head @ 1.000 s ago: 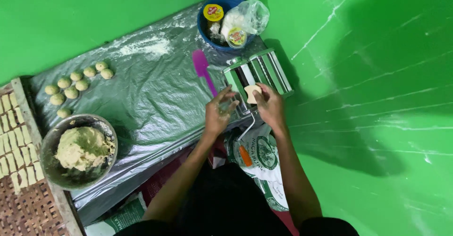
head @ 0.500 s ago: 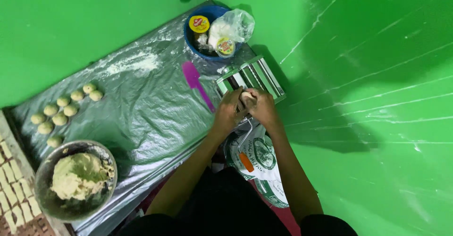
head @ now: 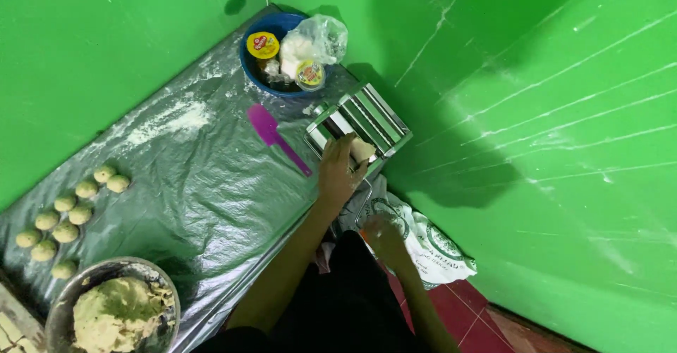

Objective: Preparing dough by rolling it into balls and flattening it into strips using a manual roller

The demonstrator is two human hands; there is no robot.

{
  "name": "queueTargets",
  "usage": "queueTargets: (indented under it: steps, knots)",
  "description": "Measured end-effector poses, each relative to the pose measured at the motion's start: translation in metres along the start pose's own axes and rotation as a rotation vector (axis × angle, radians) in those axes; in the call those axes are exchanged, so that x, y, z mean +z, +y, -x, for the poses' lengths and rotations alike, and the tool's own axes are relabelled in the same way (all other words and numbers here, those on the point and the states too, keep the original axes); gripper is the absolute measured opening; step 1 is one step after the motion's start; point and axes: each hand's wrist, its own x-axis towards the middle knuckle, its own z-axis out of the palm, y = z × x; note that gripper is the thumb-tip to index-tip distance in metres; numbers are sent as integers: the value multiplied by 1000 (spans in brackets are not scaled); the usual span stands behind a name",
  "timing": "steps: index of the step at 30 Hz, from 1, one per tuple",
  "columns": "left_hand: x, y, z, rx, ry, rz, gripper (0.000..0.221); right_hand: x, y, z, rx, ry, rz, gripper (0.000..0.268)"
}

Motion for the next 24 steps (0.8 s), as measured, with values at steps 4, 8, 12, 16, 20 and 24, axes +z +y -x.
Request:
queueTargets:
  steps: [4, 8, 12, 16, 20, 24]
  knots:
    - [3, -2, 3, 9, 3, -7, 69, 11, -4, 21, 293, -246, 116, 48]
    - [1, 2, 6, 16, 38, 47, 65, -8, -16, 22, 241, -290, 140, 35]
    - [14, -5, 9, 16, 65, 7, 69, -40, -35, 25, 158, -328, 0, 27]
    - [0, 18, 7, 58, 120, 75, 59, -48, -35, 24, 113, -325, 57, 22]
    - [0, 27, 3, -21, 79, 77, 60, -74, -44, 13, 140, -319, -58, 20]
    - [7, 26, 5, -72, 47, 66, 64, -93, -29, -4, 103, -349, -100, 18]
